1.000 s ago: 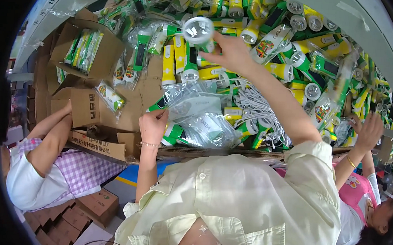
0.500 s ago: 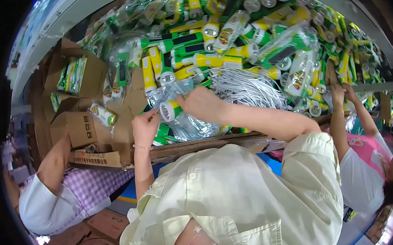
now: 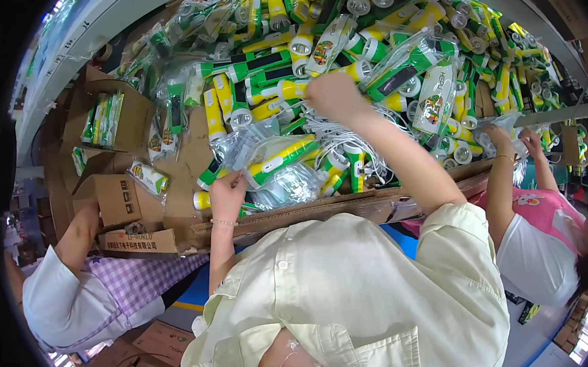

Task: Packing individual flashlights and accompanying cords into plastic bags at an assembly line.

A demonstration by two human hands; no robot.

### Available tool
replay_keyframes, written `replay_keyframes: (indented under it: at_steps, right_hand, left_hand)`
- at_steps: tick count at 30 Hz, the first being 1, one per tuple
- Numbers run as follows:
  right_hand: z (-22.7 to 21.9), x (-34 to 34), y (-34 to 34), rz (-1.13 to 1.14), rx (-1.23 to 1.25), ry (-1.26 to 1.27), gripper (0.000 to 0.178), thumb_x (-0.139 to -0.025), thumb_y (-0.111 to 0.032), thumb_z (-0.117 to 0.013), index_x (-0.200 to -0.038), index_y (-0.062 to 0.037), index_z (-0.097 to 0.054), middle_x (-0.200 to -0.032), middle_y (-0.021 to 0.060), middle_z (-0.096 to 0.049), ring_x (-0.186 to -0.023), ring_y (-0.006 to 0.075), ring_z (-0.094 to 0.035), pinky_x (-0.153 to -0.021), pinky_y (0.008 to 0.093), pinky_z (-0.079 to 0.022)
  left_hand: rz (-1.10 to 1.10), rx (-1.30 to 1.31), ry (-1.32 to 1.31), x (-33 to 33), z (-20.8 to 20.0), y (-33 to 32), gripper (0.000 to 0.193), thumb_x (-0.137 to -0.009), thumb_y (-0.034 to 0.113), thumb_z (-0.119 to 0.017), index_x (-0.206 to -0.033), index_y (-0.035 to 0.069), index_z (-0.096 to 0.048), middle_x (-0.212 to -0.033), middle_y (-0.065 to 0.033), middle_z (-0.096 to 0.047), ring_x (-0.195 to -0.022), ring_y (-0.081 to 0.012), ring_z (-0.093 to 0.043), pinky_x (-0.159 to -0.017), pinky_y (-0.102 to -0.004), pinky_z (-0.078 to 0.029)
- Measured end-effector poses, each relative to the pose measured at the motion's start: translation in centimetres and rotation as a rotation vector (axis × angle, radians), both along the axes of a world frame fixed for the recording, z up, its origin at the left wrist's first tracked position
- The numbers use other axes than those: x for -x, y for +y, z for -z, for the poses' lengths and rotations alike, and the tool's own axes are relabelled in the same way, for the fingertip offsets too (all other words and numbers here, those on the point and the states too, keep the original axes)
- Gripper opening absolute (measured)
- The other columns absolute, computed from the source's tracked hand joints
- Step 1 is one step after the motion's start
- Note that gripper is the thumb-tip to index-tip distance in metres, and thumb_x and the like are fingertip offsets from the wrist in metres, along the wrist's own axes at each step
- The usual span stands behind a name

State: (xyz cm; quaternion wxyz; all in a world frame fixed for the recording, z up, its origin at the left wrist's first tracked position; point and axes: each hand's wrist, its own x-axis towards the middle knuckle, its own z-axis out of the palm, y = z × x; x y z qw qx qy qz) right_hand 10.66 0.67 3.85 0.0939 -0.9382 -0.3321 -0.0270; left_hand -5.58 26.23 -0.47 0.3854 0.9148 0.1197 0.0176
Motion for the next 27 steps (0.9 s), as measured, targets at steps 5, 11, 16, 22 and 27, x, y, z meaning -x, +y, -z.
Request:
replay_keyframes:
  at_steps: [5,11,16,22,27]
  right_hand:
    - [3.8,-0.9,-1.7,-0.049,-0.075,-0.089,0.008,-0.068,-0.014,-0.063,-0.071,-0.0078,-0.066,-0.070,0.0094,-0.060,-0.068,0.0285,-0.063,-0.056,0.0397,-0.049]
    - [0.3,-0.9,0.4,-0.013,-0.137,-0.114,0.008,-0.072,-0.014,-0.066,-0.076,-0.0072,-0.067,-0.074,0.0081,-0.063,-0.066,0.0238,-0.064,-0.055,0.0350,-0.049]
    - [-11.1,3.3,5.1,-0.014,-0.956,0.523,0.009,-0.080,-0.002,-0.066,-0.088,-0.0002,-0.068,-0.079,0.0082,-0.066,-0.069,0.0144,-0.065,-0.062,0.0244,-0.052]
    - [-2.4,6.5,8.9,-0.331,-1.120,0.826,0.011,-0.078,-0.004,-0.067,-0.089,-0.0022,-0.069,-0.083,0.0078,-0.066,-0.075,0.0166,-0.065,-0.062,0.0271,-0.053]
    - [4.3,4.5,5.7,-0.368,-0.334,0.219,0.005,-0.073,-0.007,-0.066,-0.078,-0.0074,-0.068,-0.081,0.0068,-0.065,-0.074,0.0230,-0.065,-0.060,0.0325,-0.052]
  left_hand:
    - [0.049,-0.009,-0.047,-0.4,0.4,0.3,0.023,-0.078,0.015,-0.061,-0.093,-0.001,-0.068,-0.055,-0.0125,-0.060,-0.044,-0.0162,-0.057,-0.047,-0.0297,-0.042]
    - [0.035,0.034,-0.033,-0.7,0.6,0.6,0.024,-0.079,0.019,-0.065,-0.091,-0.001,-0.069,-0.051,-0.0105,-0.057,-0.041,-0.0143,-0.054,-0.044,-0.0293,-0.040]
    - [-0.006,0.028,-0.025,-0.8,0.8,0.8,0.026,-0.080,0.024,-0.067,-0.084,0.000,-0.069,-0.049,-0.0091,-0.055,-0.041,-0.0139,-0.053,-0.043,-0.0294,-0.039]
    - [0.030,0.082,0.088,-1.1,0.3,1.4,0.024,-0.081,0.023,-0.063,-0.081,-0.001,-0.067,-0.058,-0.0193,-0.055,-0.050,-0.0321,-0.056,-0.052,-0.0359,-0.044]
    - [-0.037,0.170,-0.045,-0.6,1.8,1.7,0.027,-0.084,0.024,-0.062,-0.076,-0.001,-0.067,-0.048,-0.0030,-0.050,-0.043,-0.0079,-0.048,-0.043,-0.0265,-0.037]
